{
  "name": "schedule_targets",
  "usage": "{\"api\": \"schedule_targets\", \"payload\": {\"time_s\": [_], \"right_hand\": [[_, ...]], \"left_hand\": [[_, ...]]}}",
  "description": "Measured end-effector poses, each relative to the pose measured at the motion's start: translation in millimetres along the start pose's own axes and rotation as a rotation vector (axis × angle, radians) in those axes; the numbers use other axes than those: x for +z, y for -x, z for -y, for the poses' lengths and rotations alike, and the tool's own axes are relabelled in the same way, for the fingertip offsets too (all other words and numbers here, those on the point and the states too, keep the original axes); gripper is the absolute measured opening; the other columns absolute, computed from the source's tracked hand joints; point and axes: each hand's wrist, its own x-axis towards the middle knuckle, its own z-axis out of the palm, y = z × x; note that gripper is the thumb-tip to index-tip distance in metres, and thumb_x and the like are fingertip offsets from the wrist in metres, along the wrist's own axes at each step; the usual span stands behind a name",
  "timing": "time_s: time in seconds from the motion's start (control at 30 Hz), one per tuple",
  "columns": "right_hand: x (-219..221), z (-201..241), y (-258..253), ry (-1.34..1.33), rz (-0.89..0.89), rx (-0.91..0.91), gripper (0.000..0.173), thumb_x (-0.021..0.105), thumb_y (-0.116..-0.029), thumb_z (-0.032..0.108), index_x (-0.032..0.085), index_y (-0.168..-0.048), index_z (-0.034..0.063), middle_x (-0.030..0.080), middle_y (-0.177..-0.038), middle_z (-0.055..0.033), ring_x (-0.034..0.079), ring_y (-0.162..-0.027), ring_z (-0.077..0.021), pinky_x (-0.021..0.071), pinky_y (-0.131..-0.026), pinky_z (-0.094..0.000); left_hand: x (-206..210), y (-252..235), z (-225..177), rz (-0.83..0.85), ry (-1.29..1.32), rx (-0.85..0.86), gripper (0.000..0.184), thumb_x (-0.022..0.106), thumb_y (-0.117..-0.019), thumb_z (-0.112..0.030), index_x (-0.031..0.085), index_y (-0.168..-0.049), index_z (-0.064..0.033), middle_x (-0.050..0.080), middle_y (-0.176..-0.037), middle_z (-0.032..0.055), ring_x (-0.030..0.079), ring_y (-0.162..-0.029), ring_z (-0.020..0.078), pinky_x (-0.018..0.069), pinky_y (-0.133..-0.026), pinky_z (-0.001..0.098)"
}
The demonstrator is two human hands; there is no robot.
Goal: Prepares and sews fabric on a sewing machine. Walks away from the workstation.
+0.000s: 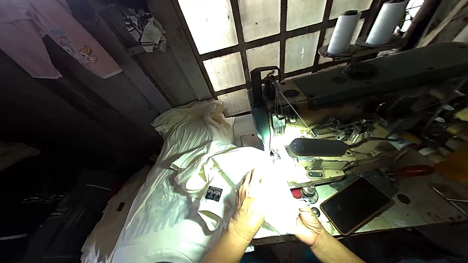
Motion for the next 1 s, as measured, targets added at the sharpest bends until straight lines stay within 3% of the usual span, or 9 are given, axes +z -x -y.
{"api": "schedule_targets", "payload": {"time_s": [0.1,0.27,0.37,0.47,0.57,0.67,0.83,0.97,1.0], "right_hand": [[11,11,2,0.457,-0.141,-0.219,0.032,0.037,-0.106,0.014,0.068,-0.103,0.0083,0.076,-0.092,-0.004,0.074,-0.087,-0.0109,0.0616,-0.081,-0.0292],[-11,26,-12,1.31,0.11,-0.665,0.02,0.061,-0.0916,0.011,0.07,-0.073,0.0123,0.065,-0.073,0.0117,0.059,-0.07,0.0073,0.0494,-0.065,-0.0125],[-12,25,-5,1.348,0.154,-0.744,0.021,0.064,-0.0929,0.014,0.07,-0.073,0.0106,0.067,-0.073,0.0108,0.06,-0.072,0.0089,0.0505,-0.067,-0.0112],[-17,20,3,1.335,0.186,-0.748,0.028,0.066,-0.0937,0.016,0.064,-0.066,0.0103,0.06,-0.064,0.0113,0.056,-0.066,0.0108,0.0455,-0.062,-0.0091],[-23,24,-3,1.355,0.262,-0.731,0.036,0.058,-0.0996,0.017,0.057,-0.065,0.0072,0.057,-0.064,0.0075,0.054,-0.067,0.009,0.0446,-0.064,-0.0096],[-16,28,-13,1.405,0.238,-0.759,0.032,0.054,-0.0985,0.01,0.062,-0.068,0.0036,0.064,-0.071,0.0043,0.06,-0.073,0.0066,0.0498,-0.07,-0.0116],[12,28,-22,1.407,0.048,-0.61,0.027,0.052,-0.0891,0.0,0.062,-0.067,0.0105,0.06,-0.067,0.0117,0.057,-0.064,0.0069,0.0497,-0.062,-0.0138],[19,34,-10,1.395,0.014,-0.402,0.029,0.047,-0.0963,0.001,0.065,-0.076,0.0111,0.066,-0.067,0.0098,0.062,-0.056,0.0001,0.0558,-0.055,-0.0189],[18,40,-5,1.488,0.044,-0.389,0.027,0.048,-0.0978,0.005,0.067,-0.079,0.0093,0.067,-0.069,0.0091,0.063,-0.059,0.0011,0.0559,-0.057,-0.0182]], "left_hand": [[-2,-7,0,0.09,-0.063,0.004,0.045,0.071,-0.0836,-0.016,0.069,-0.123,0.0067,0.066,-0.129,0.0267,0.065,-0.122,0.0419,0.0535,-0.1,0.0505],[1,-29,10,0.091,0.013,-0.024,0.037,0.07,-0.0864,-0.019,0.072,-0.117,0.0022,0.067,-0.127,0.023,0.061,-0.123,0.0423,0.0458,-0.103,0.0583],[3,-18,4,0.108,0.011,-0.056,0.043,0.071,-0.0858,-0.017,0.069,-0.122,0.0057,0.064,-0.134,0.026,0.06,-0.126,0.0433,0.0468,-0.105,0.0561],[6,-9,7,0.043,-0.084,0.052,0.04,0.07,-0.0826,-0.022,0.074,-0.114,0.0016,0.068,-0.129,0.0229,0.066,-0.119,0.0392,0.0533,-0.099,0.0496],[-2,-22,5,0.072,-0.045,0.046,0.039,0.07,-0.083,-0.016,0.072,-0.118,0.0018,0.068,-0.128,0.0211,0.066,-0.12,0.0368,0.0535,-0.1,0.0476],[-16,-44,5,0.16,0.186,-0.118,0.043,0.065,-0.0931,-0.012,0.062,-0.134,0.0019,0.065,-0.134,0.0194,0.064,-0.123,0.0316,0.0507,-0.104,0.0469],[-23,-80,18,0.319,0.095,-0.069,0.038,0.054,-0.1023,-0.017,0.062,-0.134,0.0014,0.061,-0.138,0.0229,0.058,-0.131,0.0356,0.0433,-0.11,0.0495],[4,-65,48,-0.186,0.013,0.222,0.021,0.06,-0.0956,-0.013,0.075,-0.101,0.0005,0.074,-0.109,0.0185,0.071,-0.105,0.0323,0.0569,-0.093,0.0434],[0,-53,47,-0.245,0.074,0.255,0.024,0.06,-0.0951,-0.014,0.075,-0.103,0.003,0.074,-0.11,0.0195,0.071,-0.107,0.0309,0.055,-0.096,0.0416]]}}
